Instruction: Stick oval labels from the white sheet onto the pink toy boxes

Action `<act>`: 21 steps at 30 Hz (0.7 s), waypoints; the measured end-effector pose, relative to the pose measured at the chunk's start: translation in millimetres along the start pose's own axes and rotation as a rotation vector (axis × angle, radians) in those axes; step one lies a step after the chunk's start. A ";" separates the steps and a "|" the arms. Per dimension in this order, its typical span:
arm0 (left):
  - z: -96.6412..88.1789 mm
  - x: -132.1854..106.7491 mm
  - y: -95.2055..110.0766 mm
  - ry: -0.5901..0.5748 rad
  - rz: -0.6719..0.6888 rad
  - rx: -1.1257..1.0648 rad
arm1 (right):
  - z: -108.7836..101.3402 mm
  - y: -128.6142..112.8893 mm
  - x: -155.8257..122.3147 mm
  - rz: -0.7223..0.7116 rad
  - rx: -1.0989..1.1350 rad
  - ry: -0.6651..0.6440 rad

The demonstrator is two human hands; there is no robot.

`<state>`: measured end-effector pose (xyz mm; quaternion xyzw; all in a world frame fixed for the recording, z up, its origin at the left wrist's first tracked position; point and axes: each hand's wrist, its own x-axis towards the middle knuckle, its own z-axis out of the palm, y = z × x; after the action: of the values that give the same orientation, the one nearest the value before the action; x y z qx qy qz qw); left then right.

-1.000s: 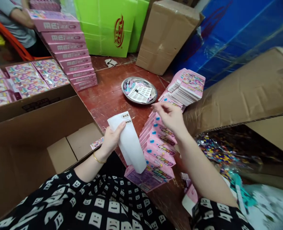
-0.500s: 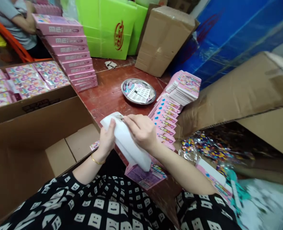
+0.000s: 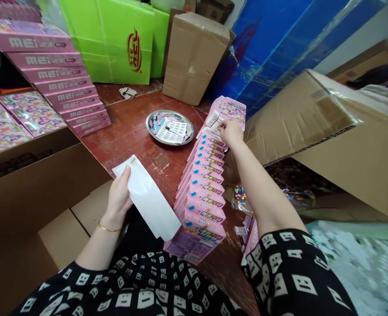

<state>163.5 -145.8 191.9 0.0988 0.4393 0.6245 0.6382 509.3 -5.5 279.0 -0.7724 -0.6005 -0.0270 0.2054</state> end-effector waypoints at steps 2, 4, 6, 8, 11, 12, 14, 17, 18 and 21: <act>-1.2 4.5 -2.6 0.017 -0.036 0.021 | 11.4 22.3 22.3 0.134 -0.169 -0.163; -3.3 12.4 -3.6 0.069 -0.028 0.036 | 20.3 33.7 28.3 0.149 -0.229 -0.248; -6.8 25.3 -4.4 0.139 0.016 0.046 | 26.5 38.2 26.9 0.141 -0.238 -0.274; -12.5 43.8 -7.7 0.211 0.086 0.055 | 31.5 40.3 25.0 0.130 -0.254 -0.288; -26.0 79.2 -22.0 0.274 0.201 0.123 | 39.4 43.4 25.4 0.109 -0.276 -0.288; -31.8 91.5 -29.1 0.273 0.225 0.189 | 42.2 44.5 26.0 0.108 -0.281 -0.287; -44.8 113.3 -45.2 0.262 0.269 0.381 | 47.2 46.3 26.8 0.115 -0.288 -0.282; -62.0 133.7 -68.6 0.245 0.453 0.696 | 50.6 48.1 26.6 0.123 -0.290 -0.266; -65.3 136.6 -75.2 0.223 0.546 0.785 | 50.4 48.6 26.4 0.122 -0.288 -0.257; -63.8 135.9 -91.0 0.085 0.751 0.988 | 46.7 51.1 26.2 0.116 -0.259 -0.215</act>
<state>161.9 -70.9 33.2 0.5053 0.6368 0.5325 0.2356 554.9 25.0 229.3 -0.8242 -0.5648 -0.0098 0.0400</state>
